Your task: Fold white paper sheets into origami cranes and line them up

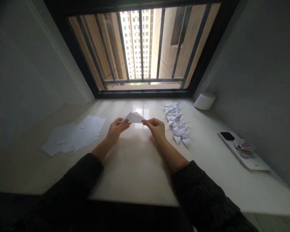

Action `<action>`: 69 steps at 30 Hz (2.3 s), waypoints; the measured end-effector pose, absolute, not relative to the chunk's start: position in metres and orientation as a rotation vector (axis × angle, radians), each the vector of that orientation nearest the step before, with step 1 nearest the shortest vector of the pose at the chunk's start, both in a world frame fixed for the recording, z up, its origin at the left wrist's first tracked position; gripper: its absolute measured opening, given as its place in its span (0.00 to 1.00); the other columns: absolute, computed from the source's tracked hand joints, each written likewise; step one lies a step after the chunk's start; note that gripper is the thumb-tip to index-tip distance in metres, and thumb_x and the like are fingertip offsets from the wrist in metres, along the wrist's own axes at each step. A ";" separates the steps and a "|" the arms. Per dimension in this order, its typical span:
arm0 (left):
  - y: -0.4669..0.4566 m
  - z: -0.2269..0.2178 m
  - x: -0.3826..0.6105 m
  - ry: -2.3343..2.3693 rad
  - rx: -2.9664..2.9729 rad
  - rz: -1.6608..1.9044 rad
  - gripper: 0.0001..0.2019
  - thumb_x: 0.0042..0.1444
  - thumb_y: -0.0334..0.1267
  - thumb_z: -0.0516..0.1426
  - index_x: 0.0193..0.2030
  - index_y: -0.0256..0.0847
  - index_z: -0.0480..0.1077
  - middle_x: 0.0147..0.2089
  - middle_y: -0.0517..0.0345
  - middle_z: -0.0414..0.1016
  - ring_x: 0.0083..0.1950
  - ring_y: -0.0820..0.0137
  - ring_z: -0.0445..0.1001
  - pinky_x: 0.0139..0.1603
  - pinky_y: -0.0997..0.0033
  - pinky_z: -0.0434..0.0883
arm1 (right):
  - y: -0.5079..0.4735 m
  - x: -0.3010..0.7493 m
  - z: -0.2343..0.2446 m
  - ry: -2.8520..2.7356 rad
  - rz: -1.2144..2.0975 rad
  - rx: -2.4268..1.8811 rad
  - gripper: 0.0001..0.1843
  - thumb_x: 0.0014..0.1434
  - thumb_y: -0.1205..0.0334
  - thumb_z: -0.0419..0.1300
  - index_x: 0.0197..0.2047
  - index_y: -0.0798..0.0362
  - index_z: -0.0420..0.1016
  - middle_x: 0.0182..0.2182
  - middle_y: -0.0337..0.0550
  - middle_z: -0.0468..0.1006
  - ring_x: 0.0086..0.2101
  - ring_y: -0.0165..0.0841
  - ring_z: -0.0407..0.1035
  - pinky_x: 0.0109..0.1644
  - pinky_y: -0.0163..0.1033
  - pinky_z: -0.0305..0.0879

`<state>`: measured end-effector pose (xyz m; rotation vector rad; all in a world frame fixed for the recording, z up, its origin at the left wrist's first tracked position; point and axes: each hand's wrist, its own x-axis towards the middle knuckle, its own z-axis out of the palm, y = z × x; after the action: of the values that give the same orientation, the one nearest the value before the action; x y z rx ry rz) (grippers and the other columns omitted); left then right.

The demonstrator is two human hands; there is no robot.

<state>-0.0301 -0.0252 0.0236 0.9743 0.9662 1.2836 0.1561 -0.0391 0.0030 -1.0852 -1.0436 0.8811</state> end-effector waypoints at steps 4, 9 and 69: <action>-0.026 0.023 -0.027 0.951 0.842 1.441 0.21 0.34 0.40 0.69 0.35 0.39 0.67 0.28 0.64 0.73 0.32 0.76 0.74 0.45 0.67 0.72 | -0.045 0.148 0.005 -1.028 0.957 -1.036 0.16 0.38 0.50 0.71 0.23 0.53 0.75 0.24 0.43 0.80 0.27 0.32 0.73 0.34 0.37 0.67; -0.027 0.023 -0.025 0.960 0.821 1.461 0.28 0.34 0.39 0.69 0.46 0.40 0.72 0.33 0.60 0.75 0.34 0.74 0.74 0.44 0.67 0.71 | -0.048 0.144 0.008 -0.975 1.001 -1.022 0.15 0.38 0.52 0.71 0.23 0.53 0.75 0.23 0.42 0.80 0.27 0.32 0.74 0.36 0.38 0.67; -0.038 0.019 -0.023 1.093 1.401 1.288 0.13 0.44 0.46 0.64 0.35 0.42 0.79 0.38 0.53 0.80 0.37 0.65 0.76 0.39 0.69 0.69 | -0.057 0.134 0.003 -1.281 0.759 -1.084 0.14 0.52 0.51 0.63 0.40 0.46 0.81 0.38 0.41 0.82 0.39 0.39 0.74 0.40 0.41 0.70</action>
<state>-0.0233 -0.0381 0.0190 1.4008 1.0926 1.2878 0.1343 -0.0570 0.0027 -1.0838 -1.2809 0.7593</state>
